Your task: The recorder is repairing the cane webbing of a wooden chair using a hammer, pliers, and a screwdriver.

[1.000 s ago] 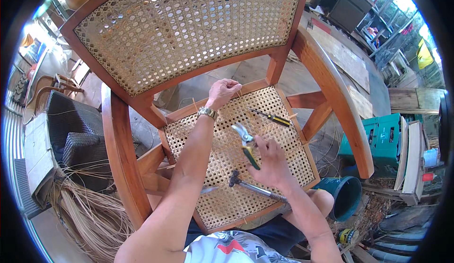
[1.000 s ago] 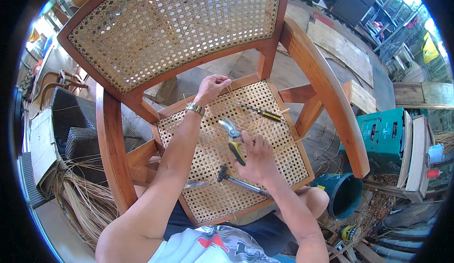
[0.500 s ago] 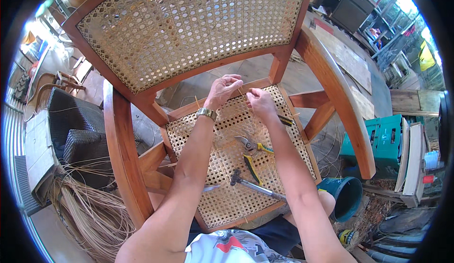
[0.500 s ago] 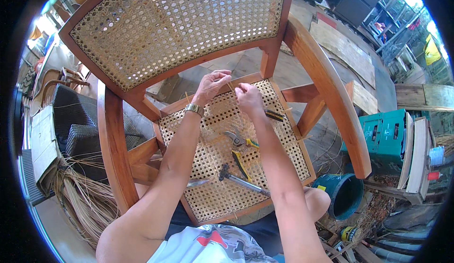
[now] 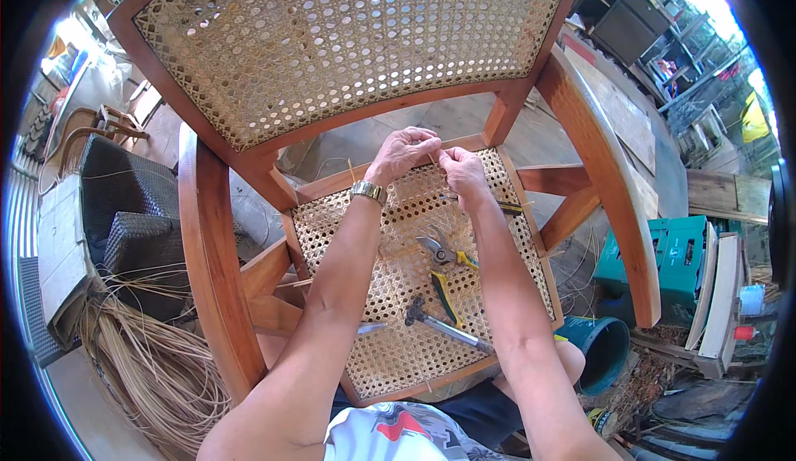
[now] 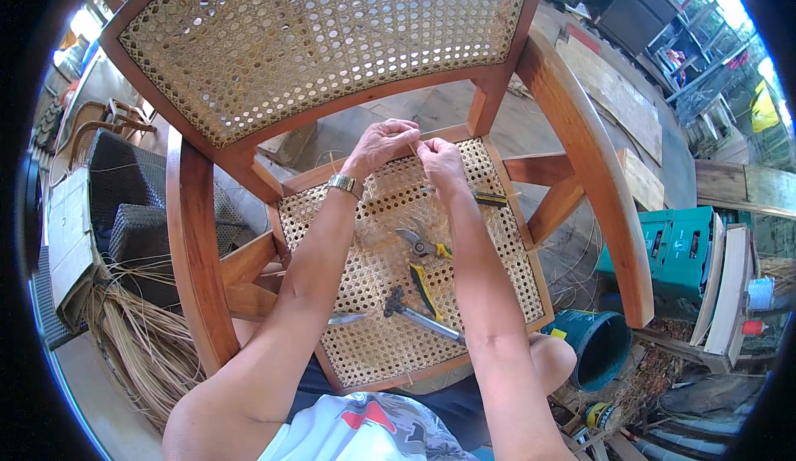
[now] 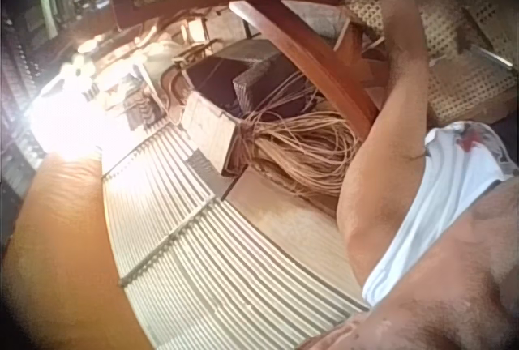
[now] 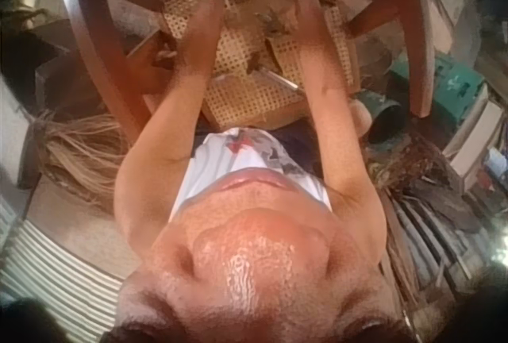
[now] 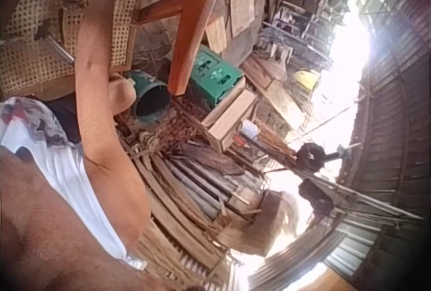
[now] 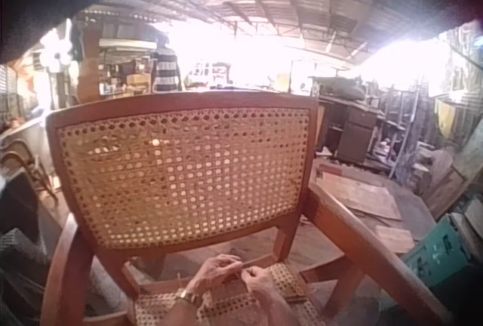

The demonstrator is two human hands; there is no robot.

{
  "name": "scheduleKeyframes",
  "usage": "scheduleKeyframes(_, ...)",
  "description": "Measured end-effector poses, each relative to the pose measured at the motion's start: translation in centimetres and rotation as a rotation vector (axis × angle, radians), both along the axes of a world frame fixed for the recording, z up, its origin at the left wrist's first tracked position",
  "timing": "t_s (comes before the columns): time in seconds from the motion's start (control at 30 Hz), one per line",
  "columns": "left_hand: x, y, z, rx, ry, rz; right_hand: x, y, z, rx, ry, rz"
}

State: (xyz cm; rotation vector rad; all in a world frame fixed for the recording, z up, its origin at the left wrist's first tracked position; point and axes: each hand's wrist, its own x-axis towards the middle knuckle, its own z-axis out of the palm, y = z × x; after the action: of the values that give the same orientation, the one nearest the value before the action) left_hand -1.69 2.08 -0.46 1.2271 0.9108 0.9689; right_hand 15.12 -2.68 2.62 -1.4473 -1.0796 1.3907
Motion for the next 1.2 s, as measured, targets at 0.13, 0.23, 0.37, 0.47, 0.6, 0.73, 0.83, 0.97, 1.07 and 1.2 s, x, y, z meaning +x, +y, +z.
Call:
scheduleKeyframes(0.13,1.3,-0.6,0.4,0.18,0.585,0.143,1.2,0.1,0.1,-0.291,0.029,0.12)
scheduleKeyframes(0.23,0.9,-0.9,-0.2,0.325,0.635,0.197,0.2,-0.4,0.4,-0.302,-0.059,0.106)
scheduleKeyframes(0.37,0.6,-0.8,-0.4,0.402,0.633,0.179,0.3,-0.7,0.0,-0.275,-0.167,0.09)
scheduleKeyframes(0.47,0.6,-0.9,-0.4,0.447,0.635,0.192,0.7,-0.8,-0.2,-0.285,-0.166,0.069)
scheduleKeyframes(0.6,0.5,-1.0,-0.4,0.398,0.622,0.184,1.0,-0.5,0.1,-0.384,-0.144,0.078)
scheduleKeyframes(0.73,0.4,-0.9,-0.4,0.387,0.595,0.193,1.5,0.4,1.0,-0.473,-0.124,0.125)
scheduleKeyframes(0.83,0.4,-0.8,-0.3,0.379,0.594,0.192,1.8,0.9,1.1,-0.516,-0.091,0.104)
scheduleKeyframes(0.97,0.6,-1.0,-0.3,0.373,0.575,0.188,2.4,1.4,0.9,-0.559,-0.014,0.099)
scheduleKeyframes(1.07,0.5,-0.9,-0.4,0.372,0.579,0.193,2.2,1.5,1.0,-0.57,-0.02,0.102)
scheduleKeyframes(1.2,0.3,-0.8,-0.5,0.362,0.569,0.183,1.8,1.5,1.2,-0.56,-0.025,0.071)
